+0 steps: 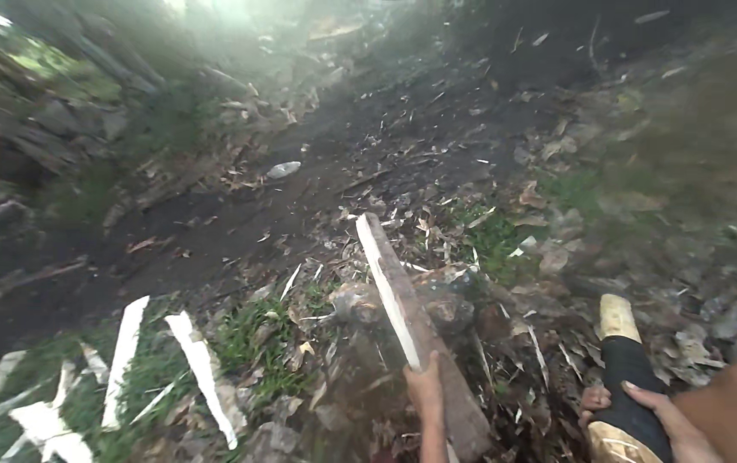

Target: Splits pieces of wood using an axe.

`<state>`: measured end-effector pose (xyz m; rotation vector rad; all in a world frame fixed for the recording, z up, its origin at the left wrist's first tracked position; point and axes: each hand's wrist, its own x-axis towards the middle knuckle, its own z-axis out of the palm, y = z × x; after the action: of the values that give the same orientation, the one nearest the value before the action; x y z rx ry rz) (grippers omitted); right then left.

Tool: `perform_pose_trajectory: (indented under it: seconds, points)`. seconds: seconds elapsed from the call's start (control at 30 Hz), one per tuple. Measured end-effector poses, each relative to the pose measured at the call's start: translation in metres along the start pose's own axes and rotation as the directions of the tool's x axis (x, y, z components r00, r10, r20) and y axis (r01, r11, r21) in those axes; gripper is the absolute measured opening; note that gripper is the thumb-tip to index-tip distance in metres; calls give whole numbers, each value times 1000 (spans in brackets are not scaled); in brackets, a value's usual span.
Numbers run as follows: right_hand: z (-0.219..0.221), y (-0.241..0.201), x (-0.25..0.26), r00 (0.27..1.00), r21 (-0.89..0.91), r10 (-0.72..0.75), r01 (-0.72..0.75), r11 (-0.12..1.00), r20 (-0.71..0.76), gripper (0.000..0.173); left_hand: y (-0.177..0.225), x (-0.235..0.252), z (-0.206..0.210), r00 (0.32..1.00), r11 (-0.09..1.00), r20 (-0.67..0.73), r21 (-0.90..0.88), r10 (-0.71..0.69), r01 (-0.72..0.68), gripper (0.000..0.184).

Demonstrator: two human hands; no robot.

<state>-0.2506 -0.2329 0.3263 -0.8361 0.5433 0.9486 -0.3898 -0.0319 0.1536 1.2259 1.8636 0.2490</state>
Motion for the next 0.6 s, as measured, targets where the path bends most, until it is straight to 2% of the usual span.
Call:
perform_pose_trajectory:
  seconds: [0.1,0.2,0.3,0.37,0.43,0.5,0.53,0.6]
  points:
    - [-1,0,1,1000,-41,-11,12,999,3,38,0,-3,8,1000,998,-12,-49,-26,25,78]
    - [-4,-4,5,1000,-30,-5,6,1000,27,41,-22,9,4,993,979,104,-204,47,-25,74]
    - [-6,-8,7,998,-8,7,-7,1000,58,39,-60,23,0,959,859,250,-512,135,12,57]
    - [-5,-10,6,999,-17,11,-11,1000,48,37,-81,30,5,929,779,343,-617,137,113,62]
    - [-5,-10,5,999,-6,9,-8,1000,36,36,-98,37,4,885,805,458,-553,82,212,68]
    - [-9,-12,8,999,8,17,-18,1000,46,38,-110,36,2,817,862,574,-390,-49,325,72]
    - [-10,-13,9,998,10,22,-23,1000,54,38,-112,33,3,810,862,579,-363,-89,354,73]
    - [-11,-12,10,998,17,15,-16,1000,62,36,-107,24,4,865,869,491,-381,-98,315,72]
